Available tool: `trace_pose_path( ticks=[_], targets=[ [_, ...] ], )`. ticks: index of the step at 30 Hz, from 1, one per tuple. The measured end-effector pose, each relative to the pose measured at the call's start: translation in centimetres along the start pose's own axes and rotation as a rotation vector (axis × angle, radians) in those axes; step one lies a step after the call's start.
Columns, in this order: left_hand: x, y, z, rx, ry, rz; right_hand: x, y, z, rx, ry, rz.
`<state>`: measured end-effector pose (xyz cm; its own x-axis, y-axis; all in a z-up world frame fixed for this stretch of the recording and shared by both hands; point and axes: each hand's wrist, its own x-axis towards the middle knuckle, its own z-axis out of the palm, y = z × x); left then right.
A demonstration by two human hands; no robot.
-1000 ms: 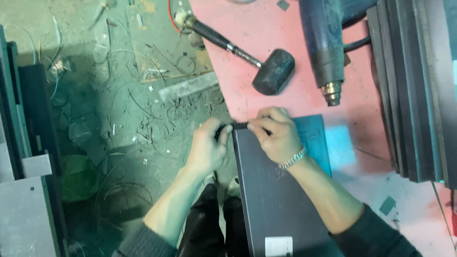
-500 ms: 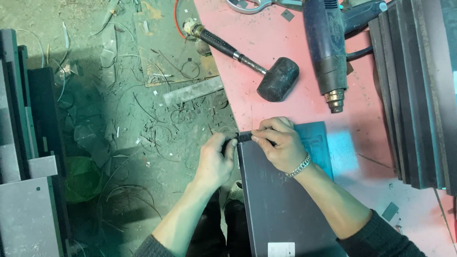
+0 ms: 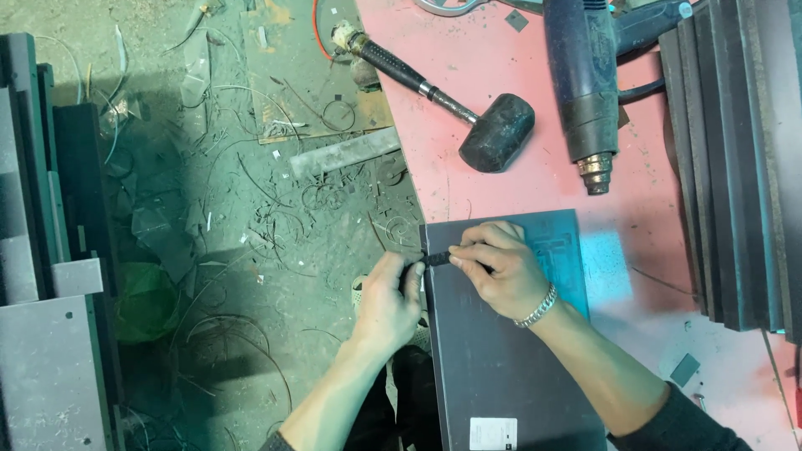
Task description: Applying adhesive edge banding to the sides of wooden panels using a heat gun and a mallet for pressure.
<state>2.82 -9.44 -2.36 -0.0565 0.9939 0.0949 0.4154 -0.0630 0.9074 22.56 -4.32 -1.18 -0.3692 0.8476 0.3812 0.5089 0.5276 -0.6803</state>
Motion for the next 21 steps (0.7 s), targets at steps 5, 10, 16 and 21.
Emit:
trace_pose_path(
  ticks=[5, 10, 16, 21],
  targets=[
    [-2.7, -0.5, 0.3, -0.027, -0.009, 0.031, -2.5, -0.4, -0.3, -0.022, -0.052, 0.016],
    [-7.5, 0.3, 0.2, -0.098, -0.182, -0.009, -6.5, -1.4, -0.9, -0.044, -0.181, -0.018],
    [-8.8, 2.2, -1.6, -0.049, -0.237, -0.093, -8.8, -4.5, -1.3, -0.061, -0.145, 0.093],
    [-5.4, 6.8, -6.4, -0.176, -0.247, -0.267, -4.5, -7.3, -2.8, 0.117, -0.296, 0.232]
  ],
)
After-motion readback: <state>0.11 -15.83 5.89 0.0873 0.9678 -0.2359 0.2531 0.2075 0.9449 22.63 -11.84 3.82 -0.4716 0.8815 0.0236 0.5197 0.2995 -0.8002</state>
